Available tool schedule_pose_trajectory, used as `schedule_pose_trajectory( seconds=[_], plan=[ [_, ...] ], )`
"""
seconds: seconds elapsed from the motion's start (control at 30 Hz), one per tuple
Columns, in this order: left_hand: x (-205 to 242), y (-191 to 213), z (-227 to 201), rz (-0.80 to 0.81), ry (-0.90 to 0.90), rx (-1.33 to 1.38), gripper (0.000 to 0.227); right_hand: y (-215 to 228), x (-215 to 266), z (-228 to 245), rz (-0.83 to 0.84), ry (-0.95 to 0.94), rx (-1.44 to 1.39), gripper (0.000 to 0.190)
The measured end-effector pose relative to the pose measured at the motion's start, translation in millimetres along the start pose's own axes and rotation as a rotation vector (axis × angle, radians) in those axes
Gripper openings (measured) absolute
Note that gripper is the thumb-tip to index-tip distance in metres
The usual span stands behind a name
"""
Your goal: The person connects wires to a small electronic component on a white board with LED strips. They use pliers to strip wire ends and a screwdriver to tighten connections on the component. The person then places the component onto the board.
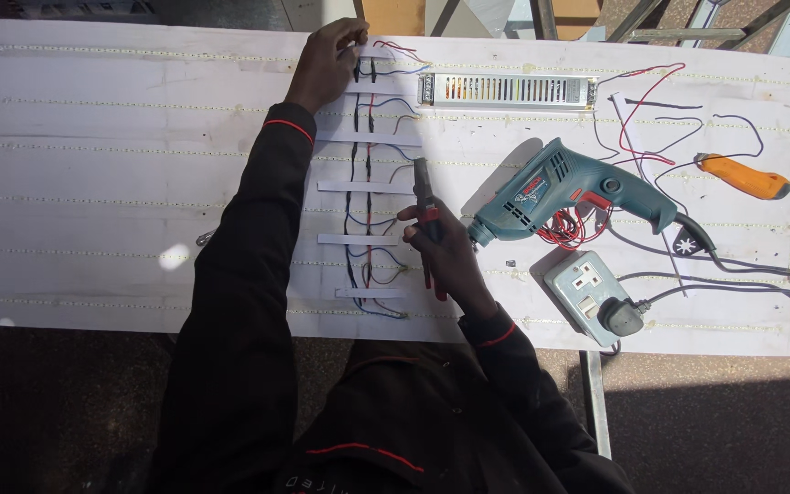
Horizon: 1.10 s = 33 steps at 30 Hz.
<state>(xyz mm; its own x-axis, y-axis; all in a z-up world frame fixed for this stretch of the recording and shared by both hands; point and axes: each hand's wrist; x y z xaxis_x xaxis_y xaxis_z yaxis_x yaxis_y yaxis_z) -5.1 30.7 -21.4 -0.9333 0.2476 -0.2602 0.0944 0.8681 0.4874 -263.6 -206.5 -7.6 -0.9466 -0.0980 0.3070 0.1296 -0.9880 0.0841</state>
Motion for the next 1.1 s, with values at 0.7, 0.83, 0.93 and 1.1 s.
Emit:
schedule_pose_trajectory(
  seconds=[0.7,0.83,0.93,1.1],
  plan=[
    [-25.6,-1.0,1.2,-0.176,0.12,-0.07,0.023,-1.1,-15.5,1.9,-0.075,0.073,0.048,0.017],
    [-23.9,-5.9,1.6,-0.261,0.094,-0.181,0.033,-2.6,-19.0,1.6,-0.026,-0.015,0.188,0.026],
    [-12.9,-5.2,-0.1,-0.319,0.11,-0.156,0.036,-5.7,-26.3,4.8,0.072,-0.058,0.224,0.064],
    [17.1,-13.5,-4.3,-0.324,0.198,-0.407,0.027,-20.2,-42.8,-12.7,0.05,-0.038,0.36,0.073]
  ],
)
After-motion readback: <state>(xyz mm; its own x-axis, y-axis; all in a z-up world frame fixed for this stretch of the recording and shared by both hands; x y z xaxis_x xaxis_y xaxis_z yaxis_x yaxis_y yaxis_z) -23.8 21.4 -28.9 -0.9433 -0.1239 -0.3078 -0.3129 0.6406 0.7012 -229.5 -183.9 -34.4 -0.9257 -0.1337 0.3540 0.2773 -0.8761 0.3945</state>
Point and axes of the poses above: each hand's wrist, its own x-axis away from the middle knuckle, its own y-axis out of the back of the hand, z = x × y, and after that the axes turned 3 degrees about -z, right-handed
